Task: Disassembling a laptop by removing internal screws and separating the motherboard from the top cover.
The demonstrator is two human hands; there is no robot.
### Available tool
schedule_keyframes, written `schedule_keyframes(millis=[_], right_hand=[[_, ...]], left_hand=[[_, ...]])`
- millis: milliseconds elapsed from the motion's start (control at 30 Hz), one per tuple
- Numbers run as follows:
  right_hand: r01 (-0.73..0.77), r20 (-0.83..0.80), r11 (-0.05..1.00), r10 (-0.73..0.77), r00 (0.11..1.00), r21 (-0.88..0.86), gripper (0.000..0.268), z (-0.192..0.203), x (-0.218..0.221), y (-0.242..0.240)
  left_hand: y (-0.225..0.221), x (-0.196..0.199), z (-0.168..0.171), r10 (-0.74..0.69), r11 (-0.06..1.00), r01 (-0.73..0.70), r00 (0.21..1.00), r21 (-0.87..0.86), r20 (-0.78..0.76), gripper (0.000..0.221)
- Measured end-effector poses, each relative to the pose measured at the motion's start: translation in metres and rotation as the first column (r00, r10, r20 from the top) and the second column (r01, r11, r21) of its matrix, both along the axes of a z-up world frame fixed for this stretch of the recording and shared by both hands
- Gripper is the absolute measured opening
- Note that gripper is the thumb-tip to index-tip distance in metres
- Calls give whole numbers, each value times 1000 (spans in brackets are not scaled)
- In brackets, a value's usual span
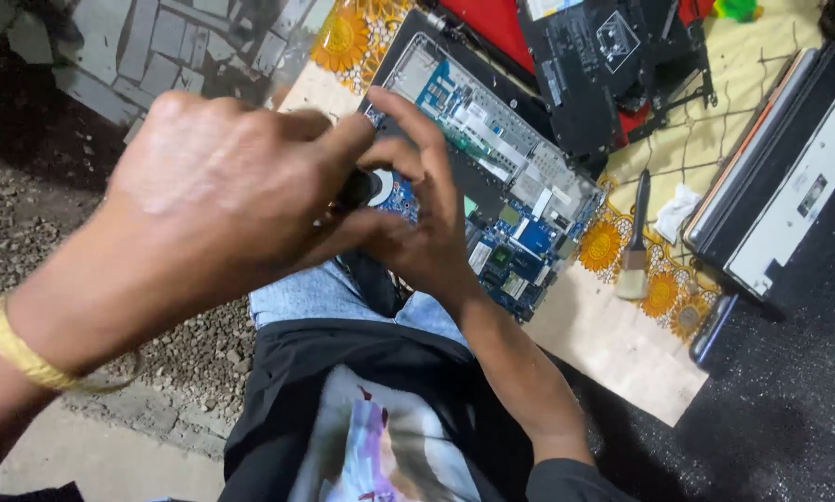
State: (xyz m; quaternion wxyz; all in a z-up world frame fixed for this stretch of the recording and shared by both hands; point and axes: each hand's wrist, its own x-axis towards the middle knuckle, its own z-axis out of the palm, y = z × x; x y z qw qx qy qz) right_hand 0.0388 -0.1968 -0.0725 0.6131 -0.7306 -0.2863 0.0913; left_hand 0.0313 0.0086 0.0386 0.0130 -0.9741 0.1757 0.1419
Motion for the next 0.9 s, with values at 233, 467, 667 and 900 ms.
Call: schedule_keyframes(millis=[233, 467, 667, 900], right_hand=[[-47, 17, 998, 46, 999, 46, 93, -5, 3, -1], [-93, 72, 995, 90, 993, 28, 94, -9, 0, -12], [-93, -67, 994, 97, 993, 59, 102, 12, 1, -14], [-128, 41, 992, 127, 991, 12, 65, -3, 2, -16]], left_hand=[[0, 3, 2, -126, 987, 104, 974, 126, 186, 85], [0, -1, 0, -163, 984, 168, 984, -66, 70, 43], [-4, 4, 11, -129, 982, 108, 983, -156, -134, 43], [1, -4, 16, -202, 950, 188, 979, -248, -34, 31]])
